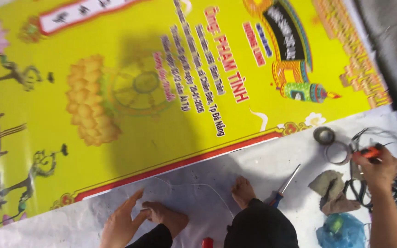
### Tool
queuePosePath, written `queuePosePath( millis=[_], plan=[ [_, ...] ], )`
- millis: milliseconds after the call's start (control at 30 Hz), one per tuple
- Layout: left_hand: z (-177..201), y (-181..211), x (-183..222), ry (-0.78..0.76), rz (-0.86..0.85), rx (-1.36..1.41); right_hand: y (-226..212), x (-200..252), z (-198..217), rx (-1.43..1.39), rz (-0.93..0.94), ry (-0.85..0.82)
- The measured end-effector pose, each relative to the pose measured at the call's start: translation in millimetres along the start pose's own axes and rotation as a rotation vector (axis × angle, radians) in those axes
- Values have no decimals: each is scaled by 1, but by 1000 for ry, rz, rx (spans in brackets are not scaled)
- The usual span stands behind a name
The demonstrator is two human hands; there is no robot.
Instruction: Measuring and applying LED strips or decorative trim to the edge of a large printed banner using a tape measure and utility knife.
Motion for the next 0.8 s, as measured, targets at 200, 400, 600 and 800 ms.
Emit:
queuePosePath(
  millis=[200, 400, 600, 800],
  plan=[
    [76, 77, 75, 44, -445, 219, -312, -86, 75, -585, 208, -295],
    [61, 118, 84, -166, -860, 827, -607, -27, 121, -777, 899, -579],
    [60, 85, 26, -219, -618, 1611, -717, 22, 96, -857, 932, -671],
    [90, 66, 20, -79, -753, 1714, -720, 42, 70, -762, 709, -745]
  ],
)
Point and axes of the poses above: each hand's wrist, its own x-axis away from the middle knuckle, its own z-axis out of the back of the hand, y = z × x, the point moved 6 cm from there along -x, towards the middle knuckle, and after that the axes turned 13 degrees about z, right-handed, at the moved point
